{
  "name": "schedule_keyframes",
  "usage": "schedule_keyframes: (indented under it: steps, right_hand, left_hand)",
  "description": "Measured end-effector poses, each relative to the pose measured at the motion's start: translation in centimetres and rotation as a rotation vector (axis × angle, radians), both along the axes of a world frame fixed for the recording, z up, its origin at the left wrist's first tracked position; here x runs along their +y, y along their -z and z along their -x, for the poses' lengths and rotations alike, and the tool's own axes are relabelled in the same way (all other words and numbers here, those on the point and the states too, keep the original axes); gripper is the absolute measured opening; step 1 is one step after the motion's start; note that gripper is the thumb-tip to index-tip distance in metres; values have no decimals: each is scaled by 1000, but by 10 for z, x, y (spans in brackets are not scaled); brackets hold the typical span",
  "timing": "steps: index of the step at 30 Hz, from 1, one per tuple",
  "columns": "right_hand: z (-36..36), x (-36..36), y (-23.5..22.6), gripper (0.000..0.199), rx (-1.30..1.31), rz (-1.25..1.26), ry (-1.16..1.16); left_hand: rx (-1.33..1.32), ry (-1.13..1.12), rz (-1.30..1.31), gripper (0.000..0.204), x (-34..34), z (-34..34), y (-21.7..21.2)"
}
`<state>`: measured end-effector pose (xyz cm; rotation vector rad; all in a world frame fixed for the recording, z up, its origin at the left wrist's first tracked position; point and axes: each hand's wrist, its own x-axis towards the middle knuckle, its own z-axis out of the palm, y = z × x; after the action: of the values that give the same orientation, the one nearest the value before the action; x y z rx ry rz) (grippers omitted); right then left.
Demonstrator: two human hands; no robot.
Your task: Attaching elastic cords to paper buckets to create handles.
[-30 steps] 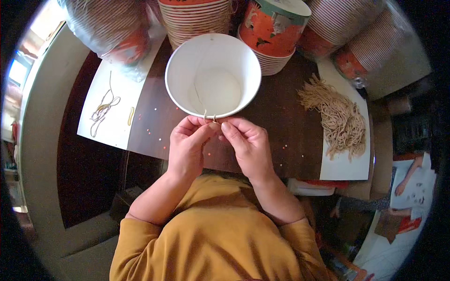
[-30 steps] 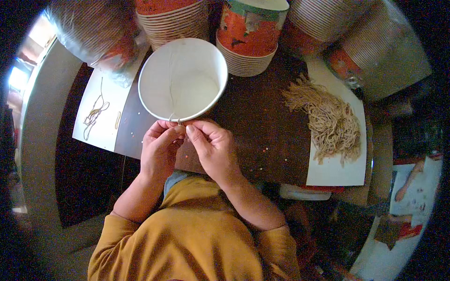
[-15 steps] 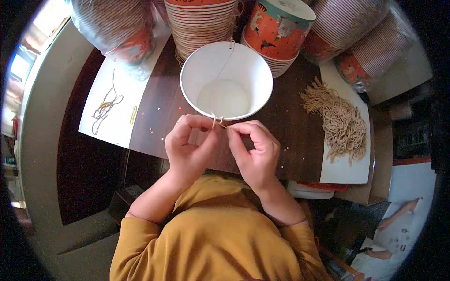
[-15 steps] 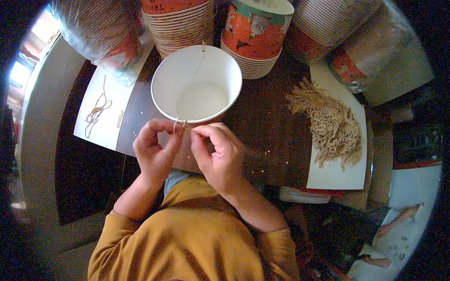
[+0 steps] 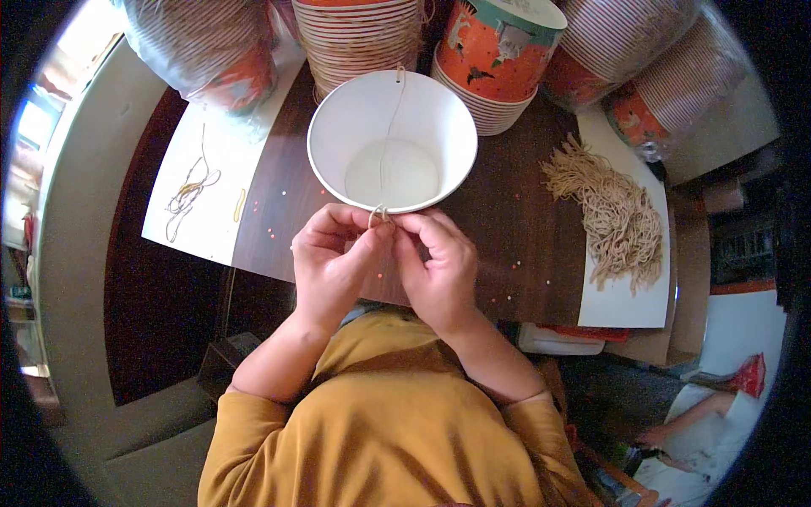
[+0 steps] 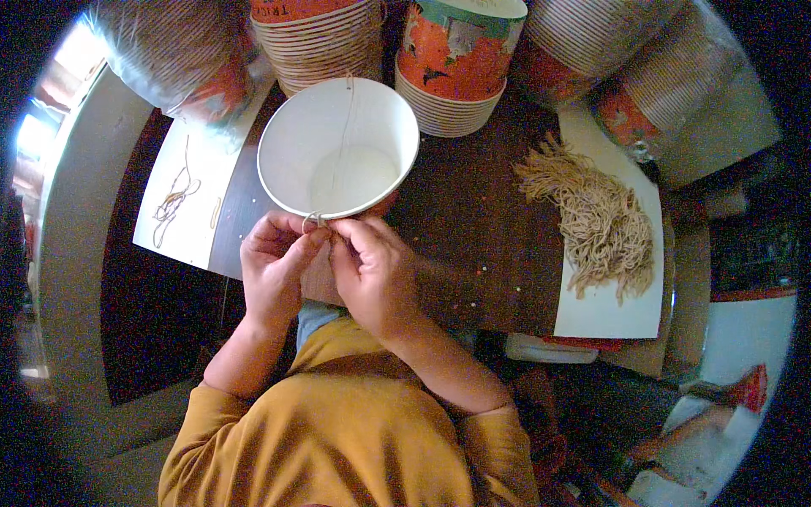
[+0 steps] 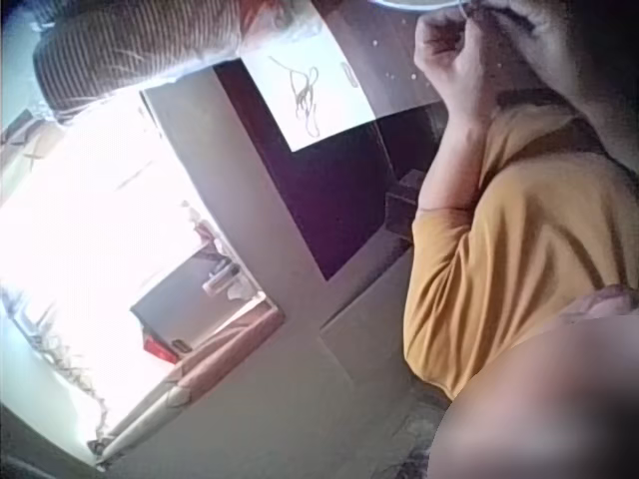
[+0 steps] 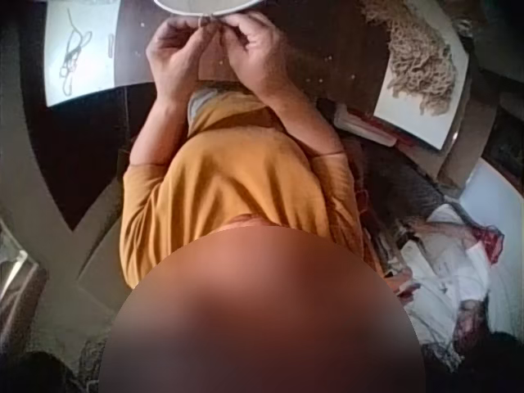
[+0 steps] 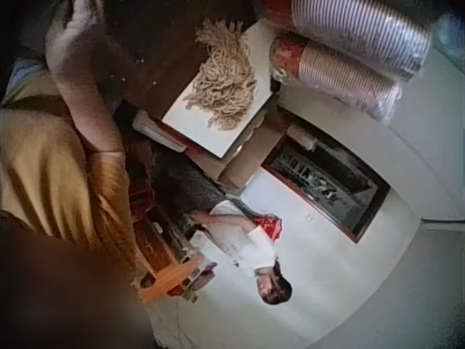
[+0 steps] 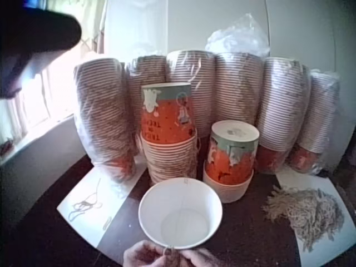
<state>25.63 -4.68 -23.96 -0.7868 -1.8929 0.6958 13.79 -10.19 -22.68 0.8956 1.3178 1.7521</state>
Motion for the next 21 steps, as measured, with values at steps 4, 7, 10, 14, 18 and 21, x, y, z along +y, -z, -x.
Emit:
schedule_keyframes:
  steps: [4, 7, 10, 14, 18, 21]
  right_hand:
    - [1, -4, -9, 14, 286, 600, -200]
    - [5, -5, -2, 15, 597, 974, -338]
    - [8, -5, 3, 15, 796, 1107, -388]
    - [8, -6, -1, 15, 809, 1171, -335]
    - [7, -4, 1, 14, 732, 1218, -255]
    - [5, -2, 4, 14, 743, 1235, -283]
  left_hand:
    - [-122, 4, -34, 8, 0, 3, 4]
    - [-149, 21, -52, 9, 0, 4, 6]
    - [-18, 12, -11, 9, -3, 2, 6]
    - [148, -52, -31, 8, -6, 0, 3]
    - [363, -115, 34, 7, -9, 1, 1]
    - [550, -136, 44, 8, -10, 4, -2]
